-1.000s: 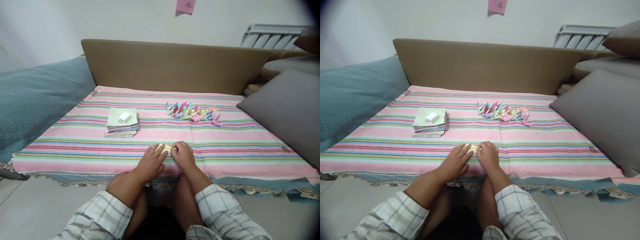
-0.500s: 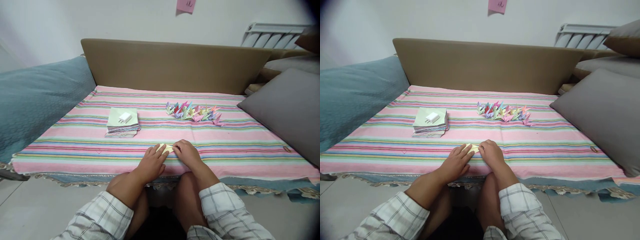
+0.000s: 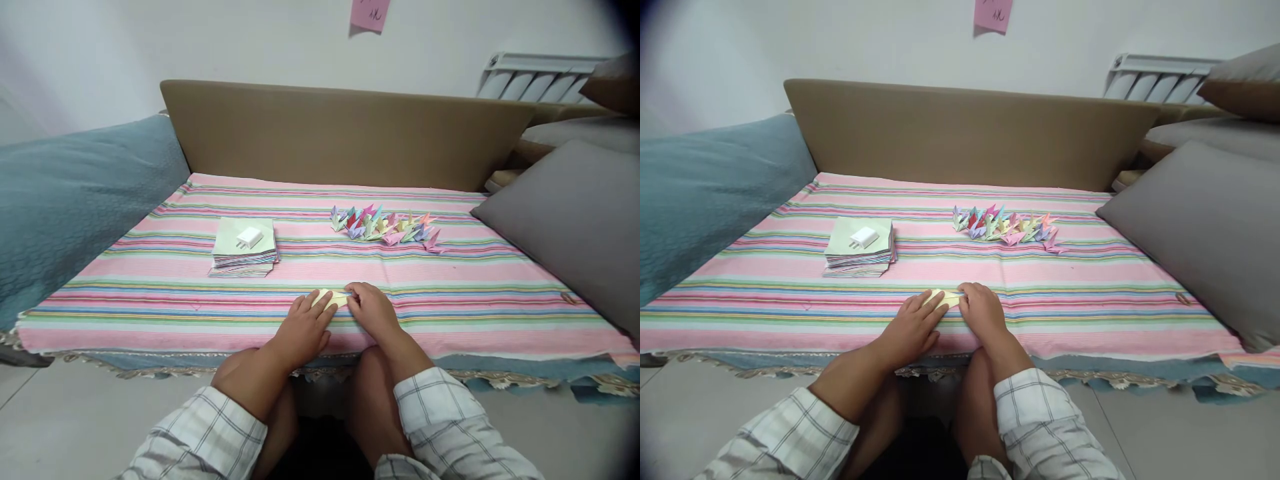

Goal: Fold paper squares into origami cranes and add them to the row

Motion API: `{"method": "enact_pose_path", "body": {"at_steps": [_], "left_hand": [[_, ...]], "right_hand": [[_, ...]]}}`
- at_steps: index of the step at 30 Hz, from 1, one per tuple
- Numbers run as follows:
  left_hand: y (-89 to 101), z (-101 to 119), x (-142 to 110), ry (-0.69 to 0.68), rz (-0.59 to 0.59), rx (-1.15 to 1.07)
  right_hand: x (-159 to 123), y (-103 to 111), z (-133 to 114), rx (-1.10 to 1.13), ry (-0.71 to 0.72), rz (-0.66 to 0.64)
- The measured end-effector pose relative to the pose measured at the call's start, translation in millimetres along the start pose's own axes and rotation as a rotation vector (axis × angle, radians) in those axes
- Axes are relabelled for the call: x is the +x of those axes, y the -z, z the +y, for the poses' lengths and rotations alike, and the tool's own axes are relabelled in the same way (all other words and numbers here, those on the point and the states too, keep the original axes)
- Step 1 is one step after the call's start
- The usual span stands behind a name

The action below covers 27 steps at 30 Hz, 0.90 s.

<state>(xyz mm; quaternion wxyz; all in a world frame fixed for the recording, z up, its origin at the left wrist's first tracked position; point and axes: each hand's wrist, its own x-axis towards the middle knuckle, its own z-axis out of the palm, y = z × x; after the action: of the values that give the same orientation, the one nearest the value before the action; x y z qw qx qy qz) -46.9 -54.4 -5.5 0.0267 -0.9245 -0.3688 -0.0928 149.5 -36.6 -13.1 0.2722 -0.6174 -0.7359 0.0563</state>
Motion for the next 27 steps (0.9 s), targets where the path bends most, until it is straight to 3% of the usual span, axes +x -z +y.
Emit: {"method": "enact_pose_path", "body": {"at_steps": [12,27], "left_hand": [[-1.1,-2.4,1.2,0.0,0.003,-0.003],[-1.7,-2.3,0.4,0.003,-0.006,-0.024]], "right_hand": [[-5.8,0.0,9.9,0.243,0.0,0.058],[9.4,-9.6,1.0,-0.012,-0.161,0.023]]}}
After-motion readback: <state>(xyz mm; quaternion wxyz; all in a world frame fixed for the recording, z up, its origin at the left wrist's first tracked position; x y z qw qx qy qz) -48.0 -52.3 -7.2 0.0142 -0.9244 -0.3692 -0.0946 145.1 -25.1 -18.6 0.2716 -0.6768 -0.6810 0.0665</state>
